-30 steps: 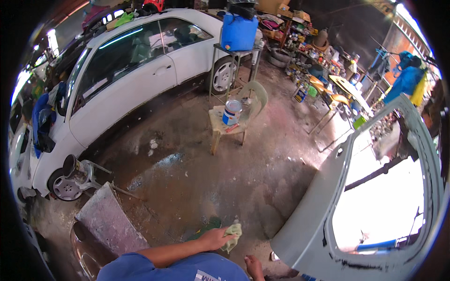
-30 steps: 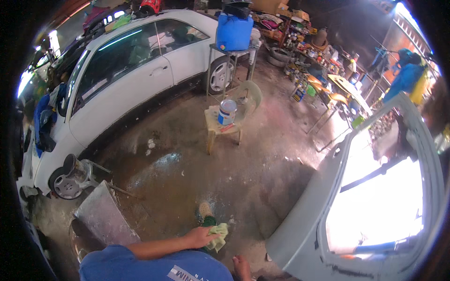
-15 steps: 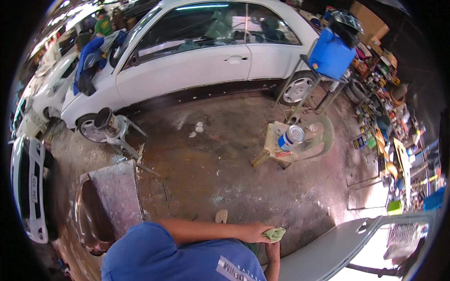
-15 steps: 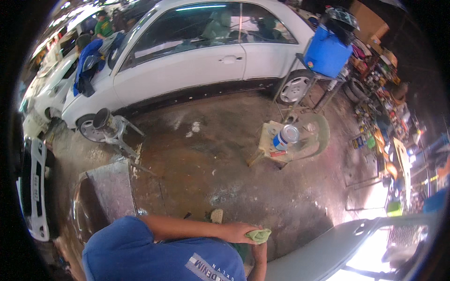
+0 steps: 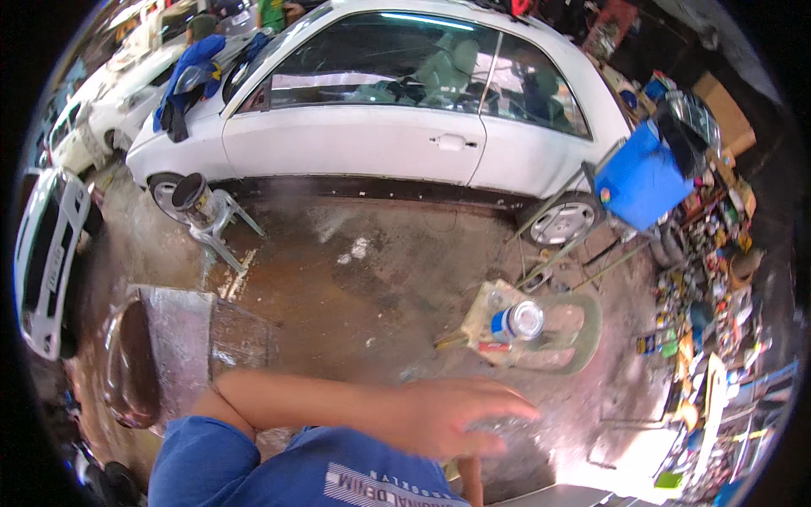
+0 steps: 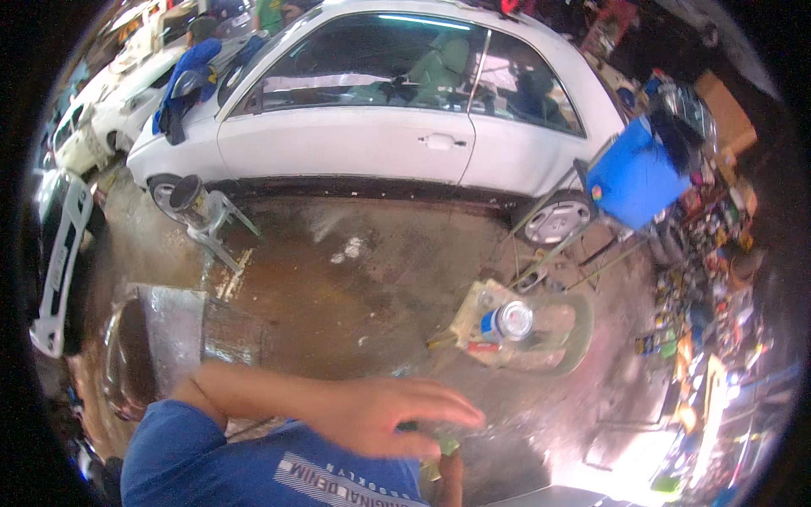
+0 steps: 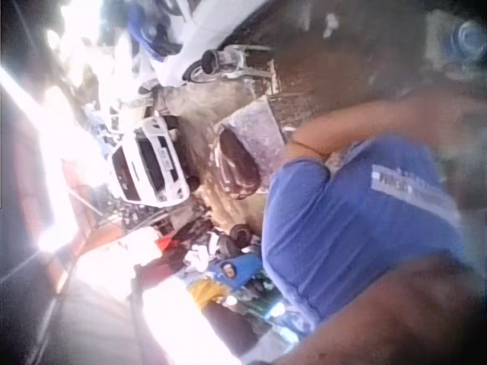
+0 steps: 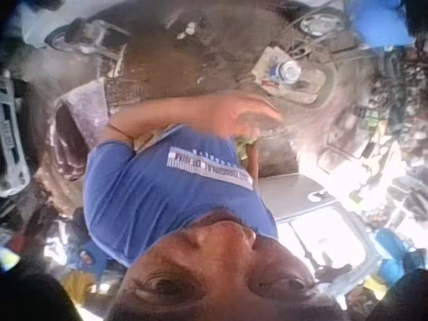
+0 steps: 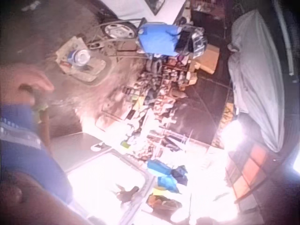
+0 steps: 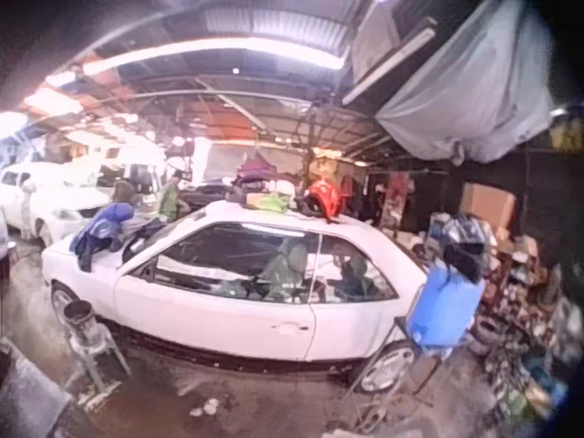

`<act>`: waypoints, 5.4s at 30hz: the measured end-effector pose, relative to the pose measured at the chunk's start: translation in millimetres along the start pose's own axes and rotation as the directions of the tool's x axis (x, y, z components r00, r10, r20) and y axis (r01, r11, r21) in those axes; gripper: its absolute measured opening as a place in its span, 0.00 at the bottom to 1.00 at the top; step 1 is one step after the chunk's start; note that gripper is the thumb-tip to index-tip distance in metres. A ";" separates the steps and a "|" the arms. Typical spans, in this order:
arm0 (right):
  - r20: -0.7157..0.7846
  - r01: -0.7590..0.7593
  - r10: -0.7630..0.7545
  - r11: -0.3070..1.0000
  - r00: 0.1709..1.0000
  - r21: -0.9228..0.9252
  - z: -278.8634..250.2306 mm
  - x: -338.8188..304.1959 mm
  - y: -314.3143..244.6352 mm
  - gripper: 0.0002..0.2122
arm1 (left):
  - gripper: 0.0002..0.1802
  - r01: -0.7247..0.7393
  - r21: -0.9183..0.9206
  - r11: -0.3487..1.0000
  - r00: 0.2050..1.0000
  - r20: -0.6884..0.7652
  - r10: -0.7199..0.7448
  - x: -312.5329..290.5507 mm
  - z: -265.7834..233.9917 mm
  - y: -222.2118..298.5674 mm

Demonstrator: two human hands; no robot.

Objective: The person wipes a brown car fuel tank with a green cloth, then walks to a cluttered table to pick up a white cloth. They return to the fuel tank and continue wiping its surface with the white cloth.

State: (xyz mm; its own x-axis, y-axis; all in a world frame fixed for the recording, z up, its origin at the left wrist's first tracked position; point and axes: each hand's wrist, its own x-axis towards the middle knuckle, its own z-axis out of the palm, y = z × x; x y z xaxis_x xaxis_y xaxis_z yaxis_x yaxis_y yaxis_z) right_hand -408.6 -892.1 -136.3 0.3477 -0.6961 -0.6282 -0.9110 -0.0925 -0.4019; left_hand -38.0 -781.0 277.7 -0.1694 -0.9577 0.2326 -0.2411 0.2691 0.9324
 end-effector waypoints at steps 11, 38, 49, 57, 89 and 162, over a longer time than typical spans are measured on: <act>0.350 0.204 -0.098 0.938 0.932 -0.280 -15.3 151.8 -150.2 0.28 | 0.15 -0.190 0.154 0.970 0.930 -0.289 0.228 78.6 -142.1 74.7; 0.548 0.674 -0.809 0.527 0.211 0.518 359.4 36.9 -1152.9 0.33 | 0.23 0.511 -0.818 0.264 -0.453 -0.517 -0.726 -510.1 -203.2 -355.5; 0.529 0.598 -0.298 0.232 0.795 -0.767 231.7 358.7 -706.3 0.22 | 0.25 0.687 -0.691 0.226 -0.249 -0.516 -0.820 -534.1 -260.9 -380.1; 0.358 0.250 -0.054 0.812 0.932 -0.527 155.0 273.1 -600.6 0.22 | 0.25 0.935 -0.191 0.298 0.156 -0.534 -0.831 -564.3 -353.2 -477.6; 0.020 -0.467 0.520 0.748 0.854 0.472 24.2 115.2 -5.8 0.18 | 0.28 0.008 0.499 0.867 0.453 0.771 -0.448 135.3 47.5 -434.5; -0.227 -0.378 0.667 0.633 0.709 0.676 -622.5 500.2 624.7 0.19 | 0.23 0.451 0.708 0.544 0.431 0.361 -0.827 1162.6 388.8 -735.6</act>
State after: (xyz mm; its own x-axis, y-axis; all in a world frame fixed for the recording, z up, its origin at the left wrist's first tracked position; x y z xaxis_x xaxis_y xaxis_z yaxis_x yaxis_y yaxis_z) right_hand -941.7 -1741.2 -286.8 -0.4116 -0.7174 -0.5621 -0.5580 0.6860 -0.4669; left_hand -429.1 -2052.8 -245.3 -0.2184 -0.5986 -0.7707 -0.8839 -0.2132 0.4161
